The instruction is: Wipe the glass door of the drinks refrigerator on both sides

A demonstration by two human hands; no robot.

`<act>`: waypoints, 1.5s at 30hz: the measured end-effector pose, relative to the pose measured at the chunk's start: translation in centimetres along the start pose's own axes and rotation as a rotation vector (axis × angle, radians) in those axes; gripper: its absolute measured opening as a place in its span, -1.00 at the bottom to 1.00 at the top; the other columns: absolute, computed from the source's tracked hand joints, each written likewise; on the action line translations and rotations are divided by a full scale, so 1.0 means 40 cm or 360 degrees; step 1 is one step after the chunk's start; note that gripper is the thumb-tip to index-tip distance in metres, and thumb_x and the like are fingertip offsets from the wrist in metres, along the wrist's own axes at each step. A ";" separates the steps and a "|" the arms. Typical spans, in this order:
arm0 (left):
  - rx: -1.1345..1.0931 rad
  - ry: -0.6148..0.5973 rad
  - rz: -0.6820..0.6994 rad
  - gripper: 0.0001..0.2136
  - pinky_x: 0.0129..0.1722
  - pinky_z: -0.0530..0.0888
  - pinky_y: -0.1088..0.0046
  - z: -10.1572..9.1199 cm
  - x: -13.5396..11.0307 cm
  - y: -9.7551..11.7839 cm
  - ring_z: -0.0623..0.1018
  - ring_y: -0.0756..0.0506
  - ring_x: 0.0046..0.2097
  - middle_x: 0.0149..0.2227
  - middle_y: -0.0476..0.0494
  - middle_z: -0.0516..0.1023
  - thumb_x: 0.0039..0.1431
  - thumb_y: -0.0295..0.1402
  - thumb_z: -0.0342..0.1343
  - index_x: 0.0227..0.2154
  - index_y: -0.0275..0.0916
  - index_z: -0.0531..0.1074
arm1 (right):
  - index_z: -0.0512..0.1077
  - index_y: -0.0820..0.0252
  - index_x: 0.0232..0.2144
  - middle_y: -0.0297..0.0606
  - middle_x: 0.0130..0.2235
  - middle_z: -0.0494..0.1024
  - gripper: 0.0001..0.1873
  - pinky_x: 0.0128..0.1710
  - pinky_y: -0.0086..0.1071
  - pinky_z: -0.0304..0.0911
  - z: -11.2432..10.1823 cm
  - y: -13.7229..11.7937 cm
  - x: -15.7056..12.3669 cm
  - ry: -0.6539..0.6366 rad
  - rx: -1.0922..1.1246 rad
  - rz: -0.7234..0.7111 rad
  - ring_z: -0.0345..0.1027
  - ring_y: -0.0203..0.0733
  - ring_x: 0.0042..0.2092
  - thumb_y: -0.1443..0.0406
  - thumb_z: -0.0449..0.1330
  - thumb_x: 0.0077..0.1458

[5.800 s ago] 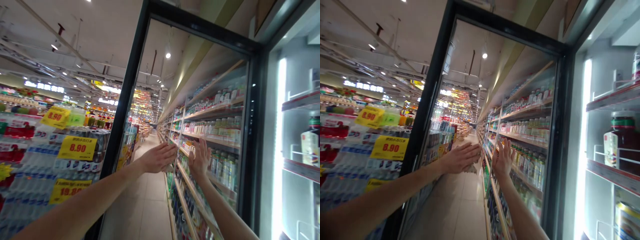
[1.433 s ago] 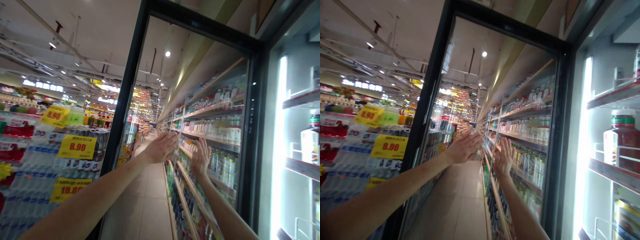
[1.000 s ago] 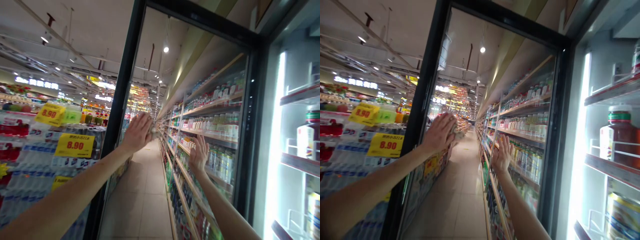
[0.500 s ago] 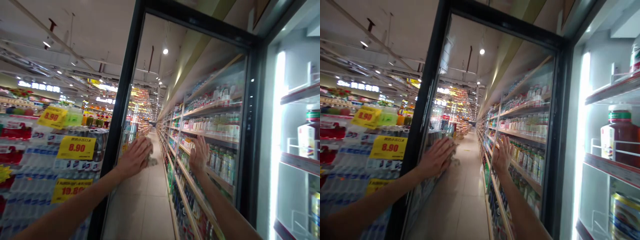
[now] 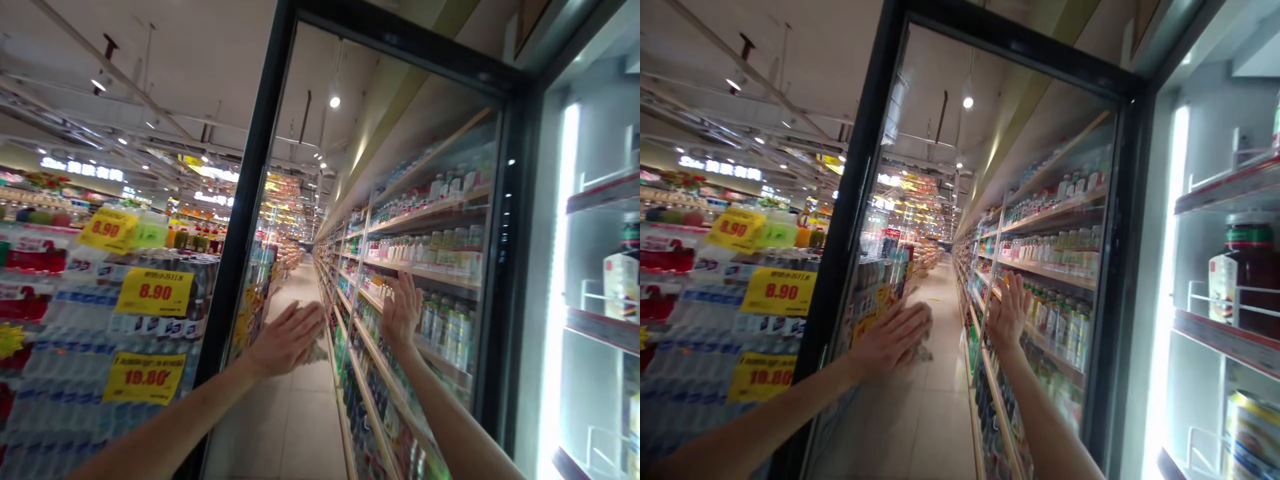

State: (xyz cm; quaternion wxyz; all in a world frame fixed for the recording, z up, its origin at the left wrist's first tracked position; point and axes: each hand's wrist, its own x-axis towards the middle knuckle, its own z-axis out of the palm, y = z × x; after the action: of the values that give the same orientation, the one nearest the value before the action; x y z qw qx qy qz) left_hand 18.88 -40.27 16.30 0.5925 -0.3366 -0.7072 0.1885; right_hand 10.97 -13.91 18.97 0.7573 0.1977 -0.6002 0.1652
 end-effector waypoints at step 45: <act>0.0000 -0.0006 -0.0032 -0.51 0.27 -0.02 0.25 0.029 0.028 0.054 0.05 -0.15 0.29 0.20 -0.14 0.24 0.14 -0.24 -0.02 0.13 -0.27 0.20 | 0.32 0.17 0.01 -0.06 0.13 0.34 -0.62 0.17 0.00 -0.06 0.000 -0.003 -0.001 0.0003 0.0012 0.0008 0.08 -0.05 0.23 0.32 -0.06 0.15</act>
State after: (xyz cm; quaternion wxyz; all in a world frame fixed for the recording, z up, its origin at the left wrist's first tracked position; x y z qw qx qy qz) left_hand 18.23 -37.79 15.40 0.5931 -0.3292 -0.7116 0.1830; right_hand 11.02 -14.02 18.93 0.7566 0.1989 -0.5994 0.1695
